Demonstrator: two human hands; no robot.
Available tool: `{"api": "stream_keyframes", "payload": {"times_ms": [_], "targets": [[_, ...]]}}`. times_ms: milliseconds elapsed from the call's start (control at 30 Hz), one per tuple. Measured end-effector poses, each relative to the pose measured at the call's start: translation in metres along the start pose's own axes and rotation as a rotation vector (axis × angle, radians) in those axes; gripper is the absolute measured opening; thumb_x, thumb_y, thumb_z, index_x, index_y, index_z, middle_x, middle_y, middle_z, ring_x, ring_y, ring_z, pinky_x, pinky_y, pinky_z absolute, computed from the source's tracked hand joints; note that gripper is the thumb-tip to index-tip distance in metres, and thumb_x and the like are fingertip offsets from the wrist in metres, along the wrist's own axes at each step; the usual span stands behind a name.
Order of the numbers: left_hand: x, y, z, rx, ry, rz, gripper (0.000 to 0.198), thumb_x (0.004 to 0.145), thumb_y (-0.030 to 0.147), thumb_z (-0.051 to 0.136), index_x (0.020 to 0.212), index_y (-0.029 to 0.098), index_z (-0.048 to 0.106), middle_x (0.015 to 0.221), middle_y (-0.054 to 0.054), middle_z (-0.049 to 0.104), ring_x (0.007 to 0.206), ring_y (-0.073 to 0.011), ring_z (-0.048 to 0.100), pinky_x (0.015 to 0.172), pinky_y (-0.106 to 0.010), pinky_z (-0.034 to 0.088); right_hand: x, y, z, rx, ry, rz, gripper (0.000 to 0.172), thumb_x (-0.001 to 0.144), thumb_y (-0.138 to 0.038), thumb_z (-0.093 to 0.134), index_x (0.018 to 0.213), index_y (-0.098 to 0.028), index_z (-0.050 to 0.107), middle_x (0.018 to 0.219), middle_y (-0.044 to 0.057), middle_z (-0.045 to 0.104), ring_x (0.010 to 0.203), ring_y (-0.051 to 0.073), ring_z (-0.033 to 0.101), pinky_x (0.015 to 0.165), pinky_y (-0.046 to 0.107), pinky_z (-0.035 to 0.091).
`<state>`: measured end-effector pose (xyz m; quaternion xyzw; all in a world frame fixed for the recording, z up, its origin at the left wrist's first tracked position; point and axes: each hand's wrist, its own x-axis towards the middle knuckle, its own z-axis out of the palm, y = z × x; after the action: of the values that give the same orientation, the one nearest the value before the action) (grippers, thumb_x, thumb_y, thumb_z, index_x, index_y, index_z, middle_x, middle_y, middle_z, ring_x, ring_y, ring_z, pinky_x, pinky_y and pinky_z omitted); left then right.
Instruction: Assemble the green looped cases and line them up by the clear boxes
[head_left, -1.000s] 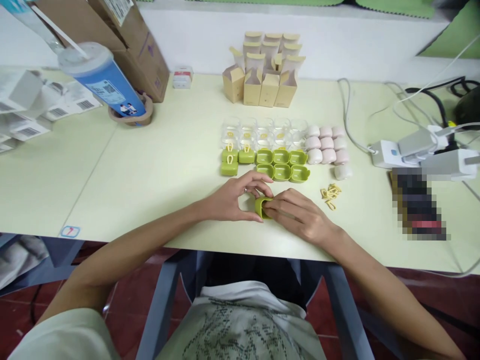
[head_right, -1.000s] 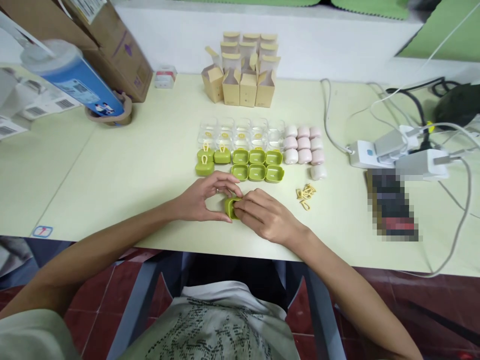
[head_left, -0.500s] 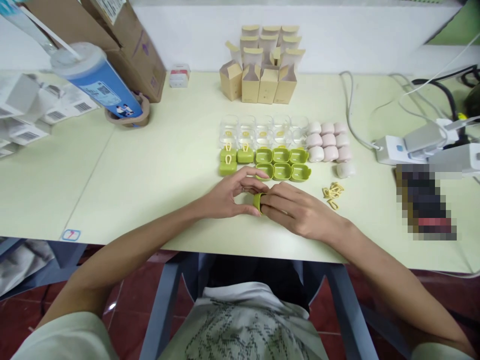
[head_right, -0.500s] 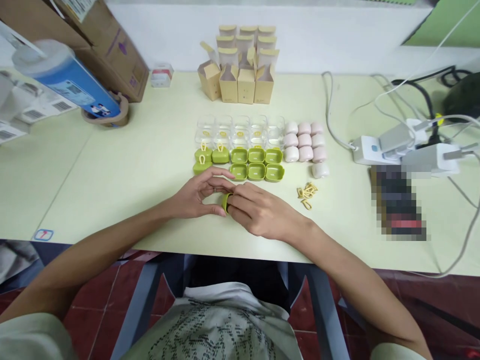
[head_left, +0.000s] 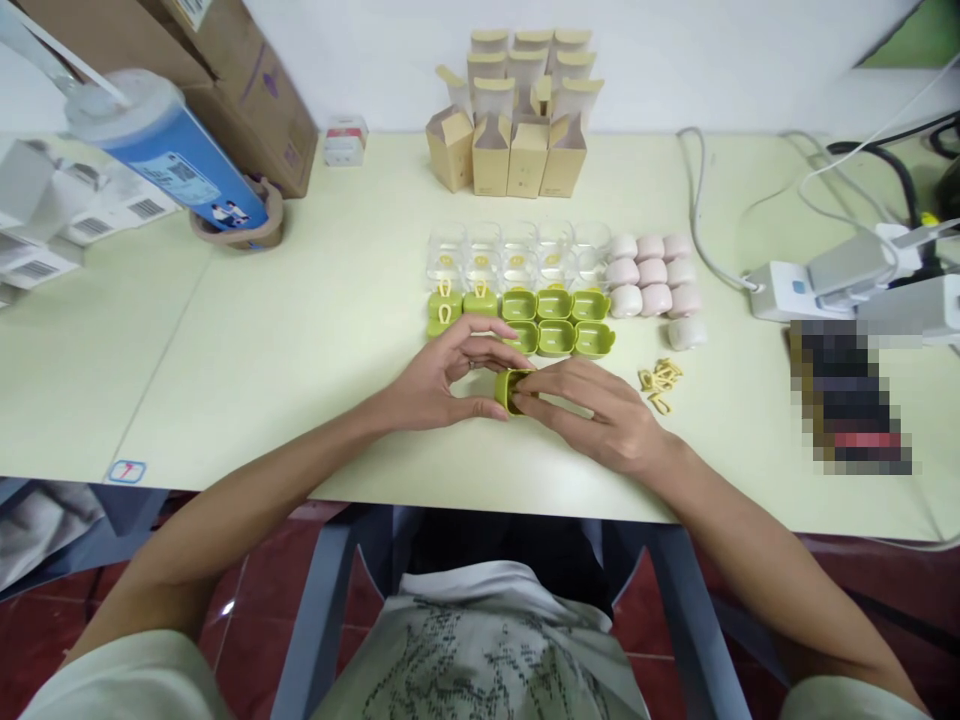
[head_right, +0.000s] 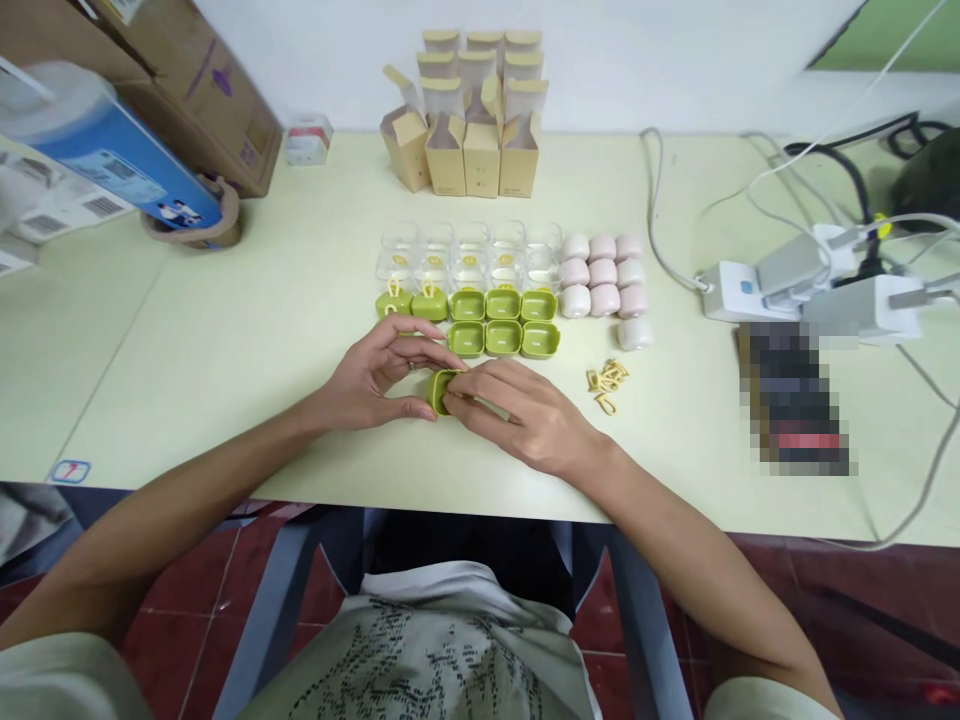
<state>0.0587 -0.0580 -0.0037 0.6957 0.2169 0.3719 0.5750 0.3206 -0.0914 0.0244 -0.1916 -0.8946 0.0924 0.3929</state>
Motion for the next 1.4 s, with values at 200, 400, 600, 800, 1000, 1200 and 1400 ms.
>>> {"api": "stream_keyframes", "payload": {"times_ms": [200,400,600,800,1000,1200,1400], "targets": [[0.001,-0.008,0.001,-0.02,0.006,0.04,0.073,0.083,0.032,0.101,0.142,0.03,0.058,0.132,-0.011,0.084,0.129,-0.0233,0.081,0.115,-0.037,0.062,-0.002,0.005,0.005,-0.062,0.055,-0.081,0.013,0.103,-0.004,0.075,0.111,-0.014,0.075,0.107,0.012,0.087,0.1,0.025,0.079,0.075,0.041,0.057],[0.002,-0.018,0.005,-0.075,0.03,0.084,0.069,0.081,0.025,0.102,0.137,0.028,0.061,0.132,-0.011,0.084,0.129,-0.0222,0.08,0.115,-0.034,0.062,-0.005,0.006,0.013,-0.098,0.09,-0.082,0.009,0.105,-0.007,0.074,0.112,-0.013,0.076,0.106,0.012,0.087,0.096,0.024,0.077,0.074,0.04,0.055],[0.003,-0.015,0.007,-0.123,0.021,0.119,0.064,0.086,0.017,0.098,0.138,0.029,0.063,0.136,-0.008,0.084,0.131,-0.0171,0.079,0.116,-0.028,0.06,-0.003,0.009,0.018,-0.127,0.145,-0.1,0.009,0.104,-0.007,0.075,0.104,-0.016,0.074,0.101,0.009,0.086,0.087,0.021,0.074,0.067,0.038,0.051],[0.003,-0.013,0.004,-0.089,0.022,0.137,0.067,0.084,0.017,0.099,0.14,0.03,0.064,0.136,-0.007,0.083,0.129,-0.0164,0.08,0.116,-0.028,0.062,-0.003,0.009,0.015,-0.227,0.145,-0.079,0.016,0.101,-0.008,0.078,0.109,-0.022,0.075,0.109,0.008,0.084,0.086,0.02,0.069,0.071,0.036,0.057],[0.003,-0.01,0.004,-0.016,0.04,0.153,0.07,0.084,0.019,0.099,0.143,0.03,0.062,0.136,-0.009,0.083,0.133,-0.0199,0.079,0.117,-0.033,0.063,-0.006,0.01,0.013,0.015,0.222,0.279,0.033,0.098,-0.036,0.089,0.125,-0.026,0.073,0.117,0.01,0.074,0.101,0.023,0.072,0.077,0.036,0.062],[0.006,-0.007,0.007,0.179,0.119,0.224,0.065,0.086,0.025,0.098,0.141,0.031,0.064,0.136,-0.009,0.082,0.141,-0.0262,0.075,0.124,-0.047,0.06,-0.001,0.015,0.019,0.857,0.114,0.861,0.053,0.083,-0.055,0.099,0.117,-0.023,0.074,0.105,0.003,0.078,0.09,0.018,0.074,0.081,0.032,0.063],[0.009,-0.015,0.009,0.308,0.196,0.331,0.049,0.099,0.047,0.086,0.14,0.029,0.067,0.133,-0.011,0.077,0.117,-0.0208,0.079,0.097,-0.035,0.068,0.001,0.018,0.02,1.068,0.231,0.894,0.047,0.07,-0.045,0.109,0.097,-0.024,0.077,0.09,0.0,0.079,0.075,0.014,0.07,0.069,0.027,0.058]]}}
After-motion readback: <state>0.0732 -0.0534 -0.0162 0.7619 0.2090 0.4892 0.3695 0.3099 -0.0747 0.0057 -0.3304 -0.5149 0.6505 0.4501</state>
